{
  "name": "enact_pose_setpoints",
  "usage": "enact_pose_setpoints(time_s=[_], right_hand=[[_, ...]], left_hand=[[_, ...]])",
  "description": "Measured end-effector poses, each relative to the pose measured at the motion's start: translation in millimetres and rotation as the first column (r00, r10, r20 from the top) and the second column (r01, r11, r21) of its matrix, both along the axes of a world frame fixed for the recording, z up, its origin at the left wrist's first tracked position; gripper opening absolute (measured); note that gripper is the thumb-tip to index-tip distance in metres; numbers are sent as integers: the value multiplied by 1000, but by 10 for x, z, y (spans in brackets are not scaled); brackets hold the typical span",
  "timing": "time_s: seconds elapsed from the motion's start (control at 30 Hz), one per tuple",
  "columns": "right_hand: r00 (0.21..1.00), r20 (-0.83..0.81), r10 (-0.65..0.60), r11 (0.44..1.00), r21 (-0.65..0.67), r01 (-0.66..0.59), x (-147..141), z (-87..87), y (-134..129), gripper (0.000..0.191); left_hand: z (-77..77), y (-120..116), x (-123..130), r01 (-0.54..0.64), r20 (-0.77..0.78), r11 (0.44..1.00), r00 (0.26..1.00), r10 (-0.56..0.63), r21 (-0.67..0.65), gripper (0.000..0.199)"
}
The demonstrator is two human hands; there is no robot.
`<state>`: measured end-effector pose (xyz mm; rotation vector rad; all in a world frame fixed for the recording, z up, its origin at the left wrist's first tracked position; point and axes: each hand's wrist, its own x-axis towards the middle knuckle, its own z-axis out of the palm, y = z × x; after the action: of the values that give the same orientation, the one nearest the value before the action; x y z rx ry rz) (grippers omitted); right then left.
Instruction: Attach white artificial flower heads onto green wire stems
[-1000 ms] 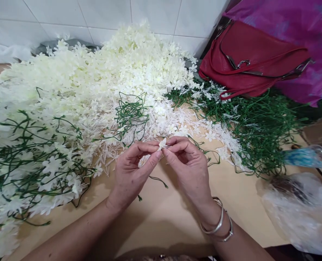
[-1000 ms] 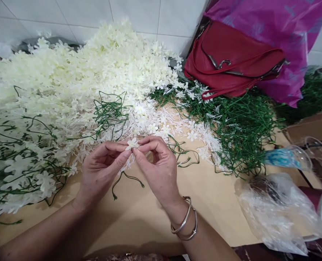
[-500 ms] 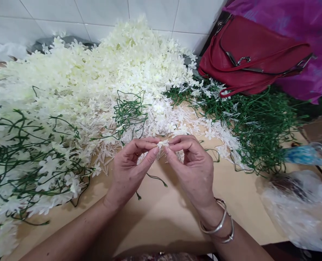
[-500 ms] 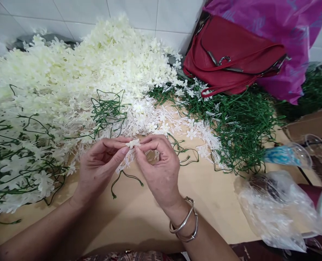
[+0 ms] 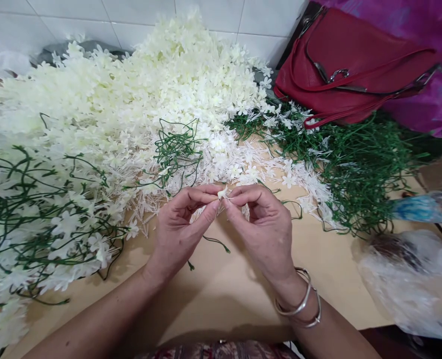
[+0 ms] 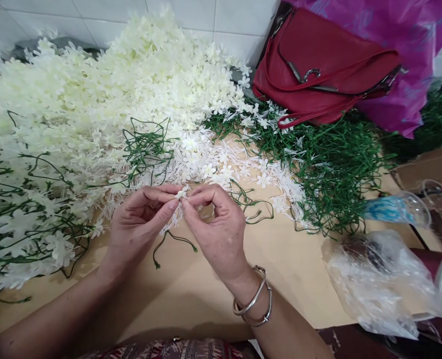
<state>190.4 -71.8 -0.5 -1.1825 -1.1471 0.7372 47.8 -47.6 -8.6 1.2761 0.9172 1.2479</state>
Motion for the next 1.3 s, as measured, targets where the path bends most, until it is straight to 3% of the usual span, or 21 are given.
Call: enact_pose_setpoints(time_s=[0.37,0.6,0.67,0.73,0.83,1.0,1.17,1.3], right_hand=[[1000,-10,10,1000,-16,-10,-1,6,-10,17],[1000,-18,-14,992,-125,12,14,-7,-11,14],[1000,-7,19,990,-140,-20,32,-3,-9,22],[997,40,67,991,-121,-62,58,-3,-4,29],[986,113,121,992,-46,-116,100,-17,10,22],[990,128,60,997,34,-65,114,-96,44,11],[992,-45,118,993,23,-118,78,-156,77,4],[975,-151,161,985,-32,-167,75,-187,102,13]], left_hand=[[6,30,-6,14,4,1000,1000,-14,-20,6],[-70,9,-60,48,-113,992,993,-35,115,3],[-86,9,-80,52,-149,989,988,-30,142,4],[-91,9,-88,51,-163,987,986,-27,150,5],[-89,-2,-77,56,-152,988,988,-33,146,7],[-98,-32,-41,54,-115,982,993,-34,179,10],[-16,5,-83,34,-193,970,981,14,243,9],[145,57,-191,-90,-193,972,972,133,215,9]])
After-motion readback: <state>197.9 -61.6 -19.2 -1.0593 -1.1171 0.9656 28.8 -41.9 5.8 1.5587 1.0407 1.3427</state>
